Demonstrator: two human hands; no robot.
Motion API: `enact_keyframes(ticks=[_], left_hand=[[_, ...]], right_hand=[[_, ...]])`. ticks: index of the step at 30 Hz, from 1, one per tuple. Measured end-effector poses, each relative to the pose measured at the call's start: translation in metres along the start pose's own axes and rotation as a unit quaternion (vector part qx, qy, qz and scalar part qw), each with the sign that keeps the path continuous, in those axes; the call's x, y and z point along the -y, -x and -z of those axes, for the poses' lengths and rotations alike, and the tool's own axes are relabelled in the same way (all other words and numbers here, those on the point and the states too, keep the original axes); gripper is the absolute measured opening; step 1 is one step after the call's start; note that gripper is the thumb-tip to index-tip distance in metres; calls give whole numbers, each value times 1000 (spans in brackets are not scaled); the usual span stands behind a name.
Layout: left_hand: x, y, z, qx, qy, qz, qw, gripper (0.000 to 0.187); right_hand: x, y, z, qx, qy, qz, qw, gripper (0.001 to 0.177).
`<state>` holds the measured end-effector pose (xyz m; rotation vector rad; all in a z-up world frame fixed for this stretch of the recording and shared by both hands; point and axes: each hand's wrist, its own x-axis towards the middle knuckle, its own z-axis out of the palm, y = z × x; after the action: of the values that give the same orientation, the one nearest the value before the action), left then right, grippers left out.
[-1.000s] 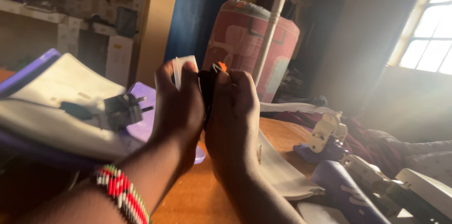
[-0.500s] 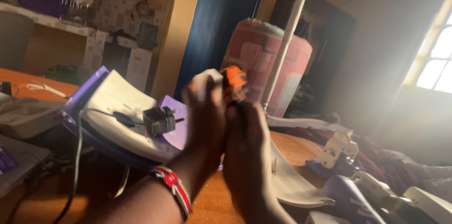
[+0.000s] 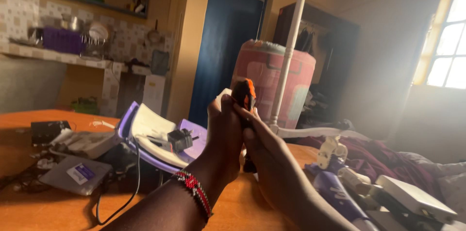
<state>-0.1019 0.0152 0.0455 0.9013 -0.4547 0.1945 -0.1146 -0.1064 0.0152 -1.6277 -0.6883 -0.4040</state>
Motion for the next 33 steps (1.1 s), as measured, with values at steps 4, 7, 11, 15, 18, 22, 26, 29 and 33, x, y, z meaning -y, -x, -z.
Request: enact_keyframes(ticks=[4,7,11,15,18,22,26,29,33], left_hand=[[-2,23,-30,-7,-124,63,990,41],[-11,34,-51,7,-92,39,995,40],[-14,43,-76,-36,-96,152,983,35],[-4,37,-93,-24,-107,174,979,34],[-2,28,-103,14,-112,202,973,35],[10,43,-117,41,-111,241,963,36],[14,43,-118,32,-132,235,962,39],[26,43,-105,40,-212,236,948,41],[47,39,-97,129,-422,183,879,49]], right_hand=[[33,14,19,-57,-20,-82,995,44],[46,39,27,-27,104,-46,993,48],[44,42,67,24,148,153,977,38],[57,59,77,-36,217,56,974,34],[70,85,78,-48,198,33,979,33],[90,86,85,-117,114,-17,986,35],[107,101,91,-98,72,-44,992,37],[109,107,94,-181,-46,34,982,36],[108,105,105,-337,-126,-32,932,30]])
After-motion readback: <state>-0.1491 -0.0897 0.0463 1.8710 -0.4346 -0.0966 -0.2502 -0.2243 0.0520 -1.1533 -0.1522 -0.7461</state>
